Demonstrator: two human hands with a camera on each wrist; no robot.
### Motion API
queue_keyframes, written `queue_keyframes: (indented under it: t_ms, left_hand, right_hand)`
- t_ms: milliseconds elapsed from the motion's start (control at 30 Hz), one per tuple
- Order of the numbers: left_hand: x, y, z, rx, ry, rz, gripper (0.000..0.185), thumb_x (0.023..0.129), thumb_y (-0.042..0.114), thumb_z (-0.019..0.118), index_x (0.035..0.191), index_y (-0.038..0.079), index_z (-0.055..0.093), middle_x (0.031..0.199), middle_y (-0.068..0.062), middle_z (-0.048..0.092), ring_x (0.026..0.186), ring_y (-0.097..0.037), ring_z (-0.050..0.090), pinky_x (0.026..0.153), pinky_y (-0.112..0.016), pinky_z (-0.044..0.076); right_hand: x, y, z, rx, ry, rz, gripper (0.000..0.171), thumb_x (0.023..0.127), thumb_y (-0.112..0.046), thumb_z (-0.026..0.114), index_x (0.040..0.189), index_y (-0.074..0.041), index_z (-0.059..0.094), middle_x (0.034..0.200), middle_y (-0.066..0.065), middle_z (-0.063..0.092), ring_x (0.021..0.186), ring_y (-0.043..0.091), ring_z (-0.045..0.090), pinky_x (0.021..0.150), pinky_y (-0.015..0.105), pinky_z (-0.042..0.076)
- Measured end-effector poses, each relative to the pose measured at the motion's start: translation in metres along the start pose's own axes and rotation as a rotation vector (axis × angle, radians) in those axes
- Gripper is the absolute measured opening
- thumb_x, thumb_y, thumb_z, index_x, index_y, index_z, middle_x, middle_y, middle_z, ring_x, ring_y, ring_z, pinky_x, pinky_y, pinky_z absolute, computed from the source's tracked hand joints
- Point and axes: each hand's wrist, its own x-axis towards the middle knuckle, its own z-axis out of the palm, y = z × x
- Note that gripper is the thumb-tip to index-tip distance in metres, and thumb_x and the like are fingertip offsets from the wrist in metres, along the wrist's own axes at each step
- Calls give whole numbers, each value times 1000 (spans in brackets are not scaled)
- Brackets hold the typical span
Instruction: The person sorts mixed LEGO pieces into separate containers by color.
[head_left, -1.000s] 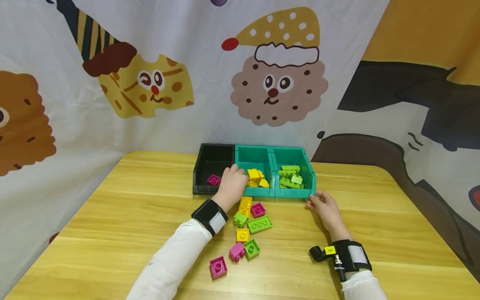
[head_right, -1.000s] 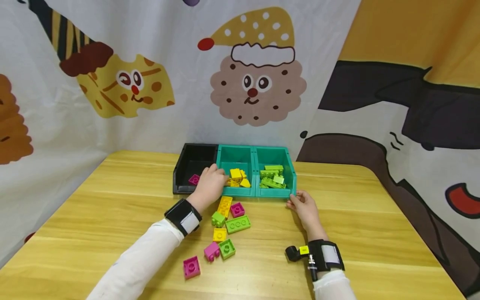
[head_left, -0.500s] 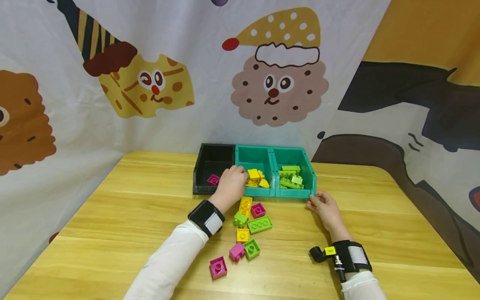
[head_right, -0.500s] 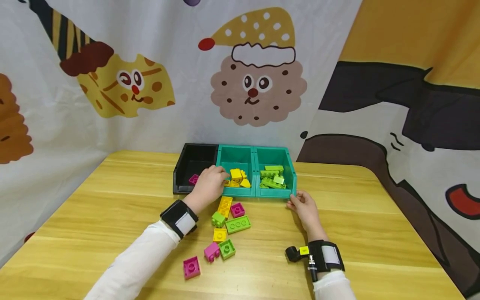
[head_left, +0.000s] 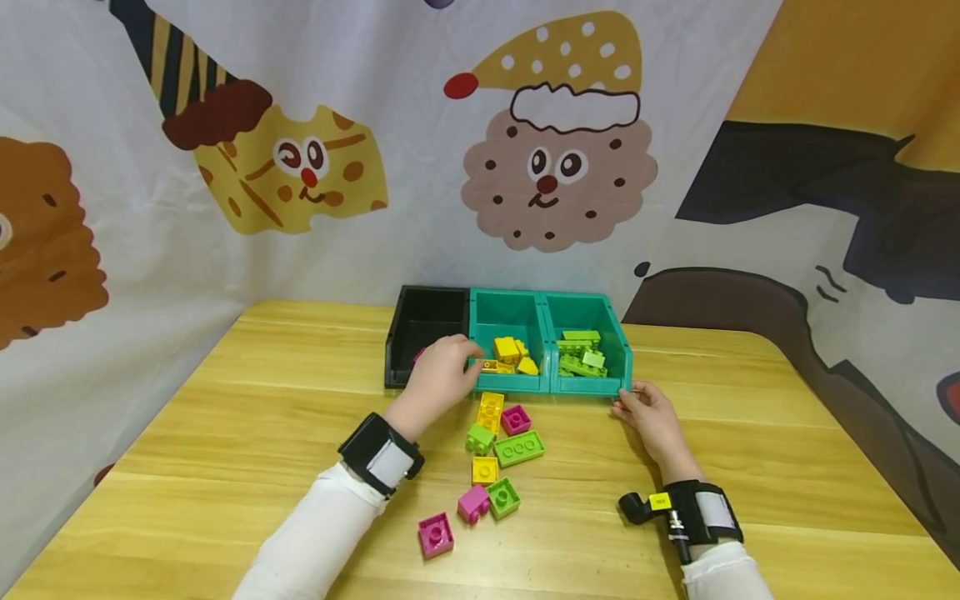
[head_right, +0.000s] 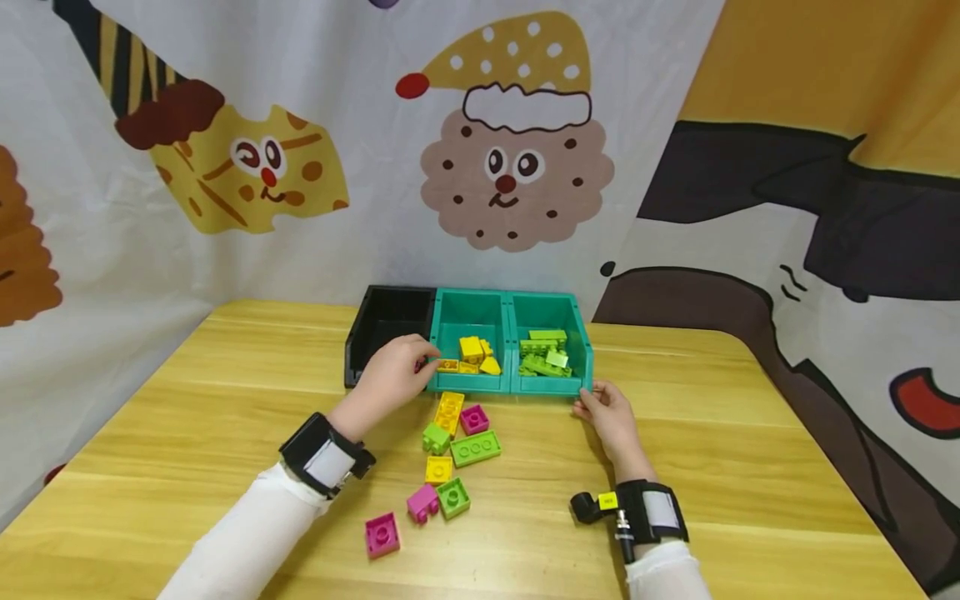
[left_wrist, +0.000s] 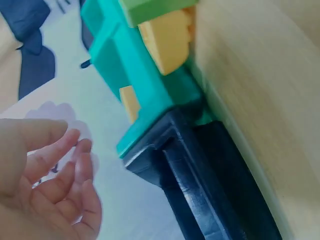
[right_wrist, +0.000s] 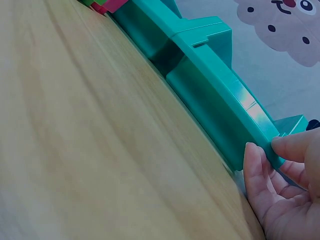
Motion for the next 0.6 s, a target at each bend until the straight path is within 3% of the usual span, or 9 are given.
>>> queue_keyframes:
  t_ms: [233,600]
  left_hand:
    - [-17,3,-7,-73,-67,-56,16,87,15,68,100,6,71,96,-6,67,83,-19,59,79,-33,52]
    - [-37,9,-1,-95,-186,-6,21,88,17,68,105,5,69,99,-5,67,93,-19,61,85,-34,52]
  right_hand:
    - [0,-1,0,-27,4,8,36,100,-15,45,127,7,37,97,2,52,82,-2,57,76,14,51]
    - [0,0,0,-20,5,7,36,100,-14,44,128,7,37,98,2,51,82,-2,57,77,14,51]
